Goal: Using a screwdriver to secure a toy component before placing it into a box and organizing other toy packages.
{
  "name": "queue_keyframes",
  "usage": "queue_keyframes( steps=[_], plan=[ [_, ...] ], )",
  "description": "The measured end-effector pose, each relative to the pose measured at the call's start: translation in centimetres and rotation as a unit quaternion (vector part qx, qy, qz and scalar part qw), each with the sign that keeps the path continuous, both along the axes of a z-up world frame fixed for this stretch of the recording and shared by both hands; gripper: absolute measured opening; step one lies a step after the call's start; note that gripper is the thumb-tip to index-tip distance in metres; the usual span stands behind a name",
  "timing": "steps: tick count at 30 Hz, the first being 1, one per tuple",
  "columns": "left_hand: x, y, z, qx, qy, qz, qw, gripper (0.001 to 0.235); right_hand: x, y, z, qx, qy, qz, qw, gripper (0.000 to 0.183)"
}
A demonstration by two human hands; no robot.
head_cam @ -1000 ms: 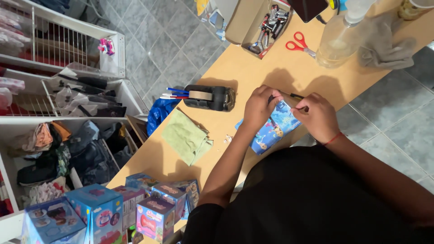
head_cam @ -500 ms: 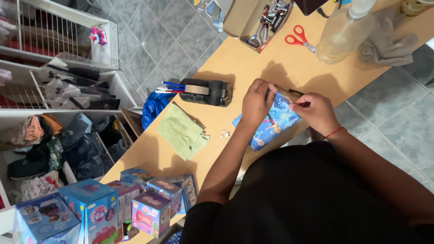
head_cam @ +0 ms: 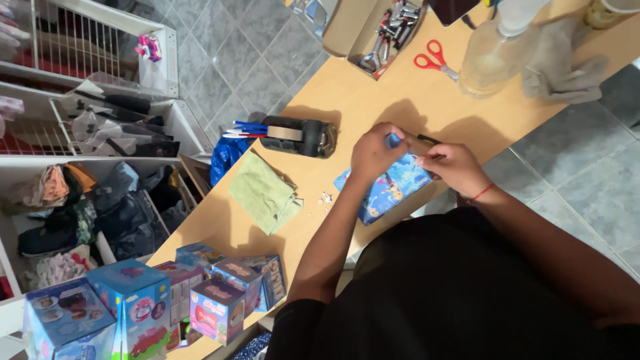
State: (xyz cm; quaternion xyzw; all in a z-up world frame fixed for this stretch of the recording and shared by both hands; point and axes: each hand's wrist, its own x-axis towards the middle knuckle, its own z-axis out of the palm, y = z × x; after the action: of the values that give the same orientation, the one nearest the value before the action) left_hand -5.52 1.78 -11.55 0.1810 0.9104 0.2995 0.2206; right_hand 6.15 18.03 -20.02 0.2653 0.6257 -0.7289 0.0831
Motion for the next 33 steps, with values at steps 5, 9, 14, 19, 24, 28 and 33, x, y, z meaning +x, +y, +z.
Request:
queue_keyframes(
  steps=[5,9,14,19,24,28,33],
  plan=[
    [-0.3,0.5,-0.8,-0.028,-0.012,0.027,0.999,0.026,0.1,1.1,-1.1,-0.021,-0.025,0.03,0.999,0.031],
    [-0.5,0.9,-1.2,-0.037,-0.016,0.039,0.998,0.025,2.1,1.9,-9.1,0.038,-0.03,0.047,0.998,0.031],
    [-0.1,1.4,0.1,-0.031,-0.036,0.065,0.997,0.026,1.3,2.4,0.8,0.131,0.168,0.117,0.97,0.036],
    [0.1,1.7,0.1,-0.033,-0.026,0.07,0.997,0.026,0.4,1.8,-0.1,0.296,0.402,0.193,0.845,0.06],
    [0.5,1.8,0.0,-0.022,0.001,0.076,0.997,0.021,1.0,2.2,0.9,0.259,0.336,0.21,0.881,0.051],
    [0.2,2.0,-0.9,0.005,0.012,0.101,0.995,0.023,0.6,2.6,-0.2,0.274,0.343,0.201,0.876,0.046],
    [0.7,2.3,-1.7,0.035,0.046,0.136,0.989,0.015,1.4,3.4,-0.1,0.307,0.304,0.19,0.882,0.039]
  ],
)
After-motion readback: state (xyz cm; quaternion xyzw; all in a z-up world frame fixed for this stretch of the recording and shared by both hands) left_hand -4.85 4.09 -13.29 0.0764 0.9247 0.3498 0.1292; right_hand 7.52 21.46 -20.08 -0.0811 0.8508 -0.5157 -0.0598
